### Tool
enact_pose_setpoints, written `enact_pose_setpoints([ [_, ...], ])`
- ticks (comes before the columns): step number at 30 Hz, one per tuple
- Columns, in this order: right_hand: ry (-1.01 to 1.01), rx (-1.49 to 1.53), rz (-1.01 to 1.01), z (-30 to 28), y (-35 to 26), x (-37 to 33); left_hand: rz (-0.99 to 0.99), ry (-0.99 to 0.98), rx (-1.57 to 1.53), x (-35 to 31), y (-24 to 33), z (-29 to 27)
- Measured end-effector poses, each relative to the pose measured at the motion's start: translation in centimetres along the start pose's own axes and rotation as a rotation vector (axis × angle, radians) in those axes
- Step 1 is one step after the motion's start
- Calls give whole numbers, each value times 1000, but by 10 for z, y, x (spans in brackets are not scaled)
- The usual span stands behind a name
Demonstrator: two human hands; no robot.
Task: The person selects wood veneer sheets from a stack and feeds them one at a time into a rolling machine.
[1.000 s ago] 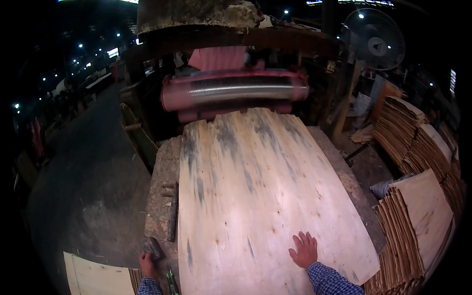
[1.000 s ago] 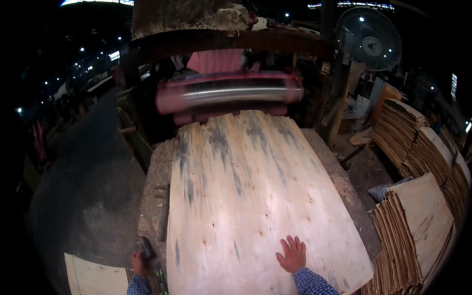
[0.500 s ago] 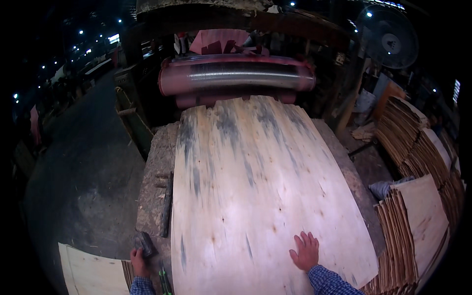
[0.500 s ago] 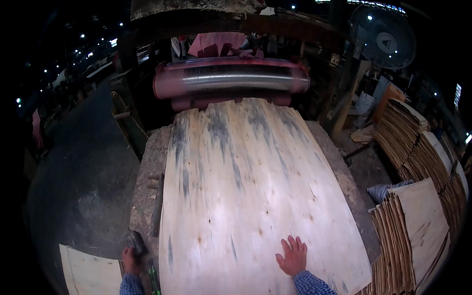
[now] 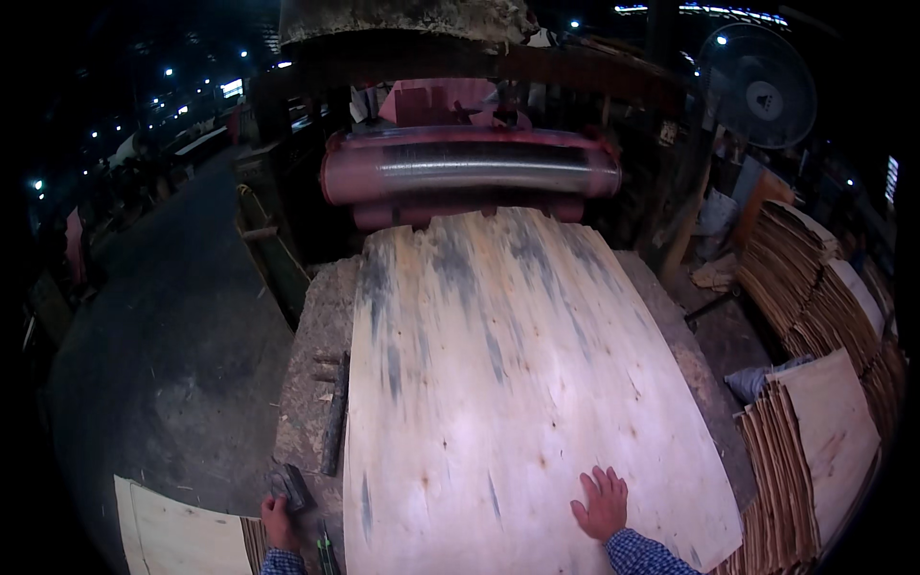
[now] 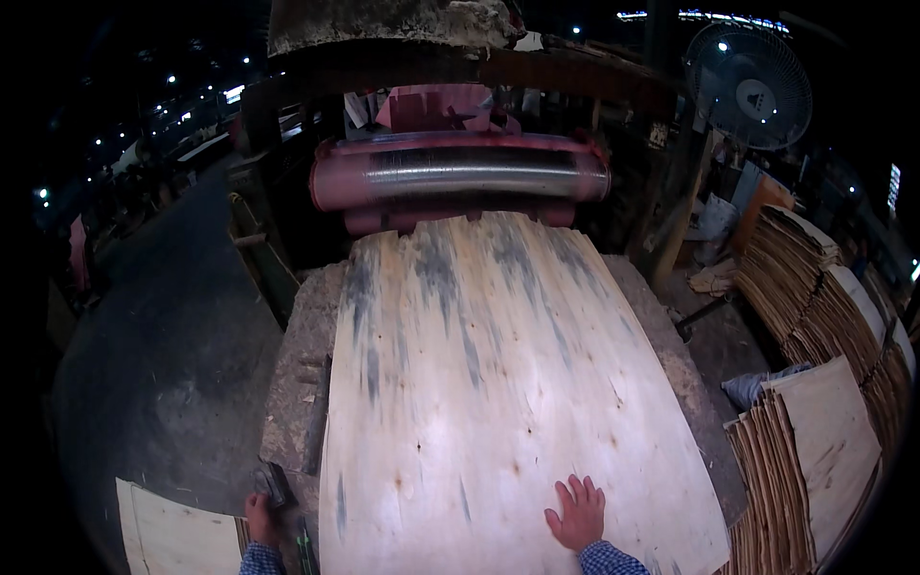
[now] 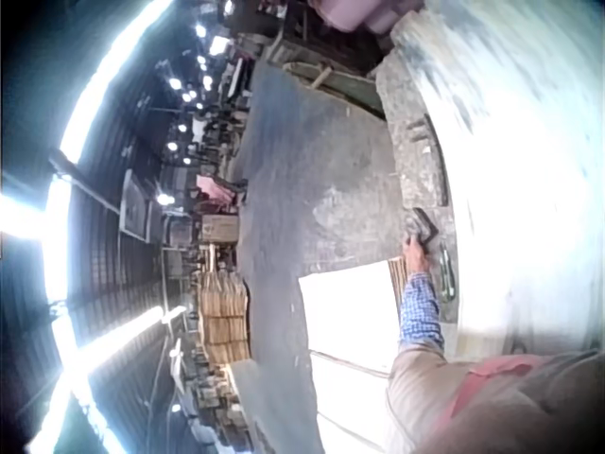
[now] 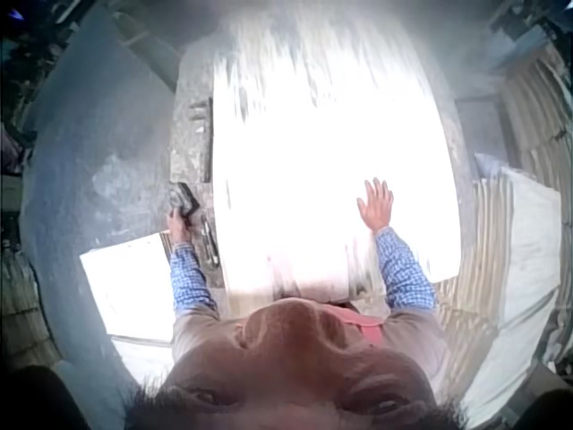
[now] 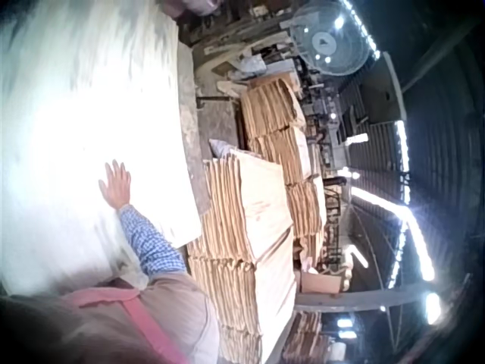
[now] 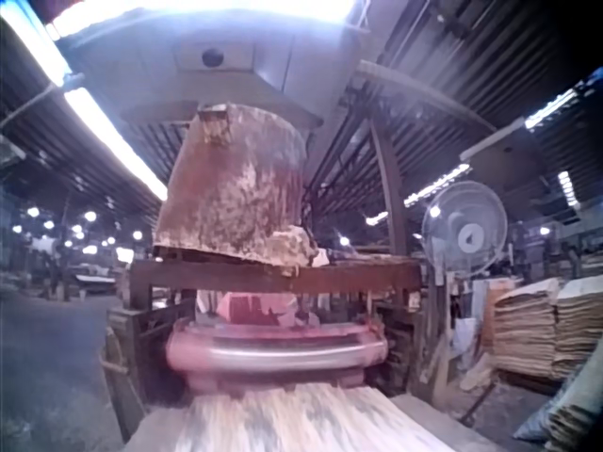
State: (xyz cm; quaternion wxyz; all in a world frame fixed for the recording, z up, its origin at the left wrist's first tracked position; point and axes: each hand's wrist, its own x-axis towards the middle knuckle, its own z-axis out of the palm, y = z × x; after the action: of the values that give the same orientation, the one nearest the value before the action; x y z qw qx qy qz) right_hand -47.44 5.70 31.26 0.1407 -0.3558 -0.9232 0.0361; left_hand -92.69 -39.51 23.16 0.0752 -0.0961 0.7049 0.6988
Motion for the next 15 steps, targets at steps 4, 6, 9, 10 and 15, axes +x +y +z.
enact_pose_setpoints([
  [4, 14, -5, -7, 1, 1, -1, 13, 37, 41, -2, 1, 1],
  [6, 19, -9, -8, 2, 1, -1, 5, 18, -5, -1, 0, 2],
  [9, 20, -3, -5, 3, 2, -2, -1, -5, -40, 3, -3, 1],
  [10, 19, 1, -3, 3, 2, -2, -8, -12, -46, 4, -5, 0],
  [15, 16, 17, 1, 1, 2, -3, 68, -21, 5, 7, -7, -1],
])
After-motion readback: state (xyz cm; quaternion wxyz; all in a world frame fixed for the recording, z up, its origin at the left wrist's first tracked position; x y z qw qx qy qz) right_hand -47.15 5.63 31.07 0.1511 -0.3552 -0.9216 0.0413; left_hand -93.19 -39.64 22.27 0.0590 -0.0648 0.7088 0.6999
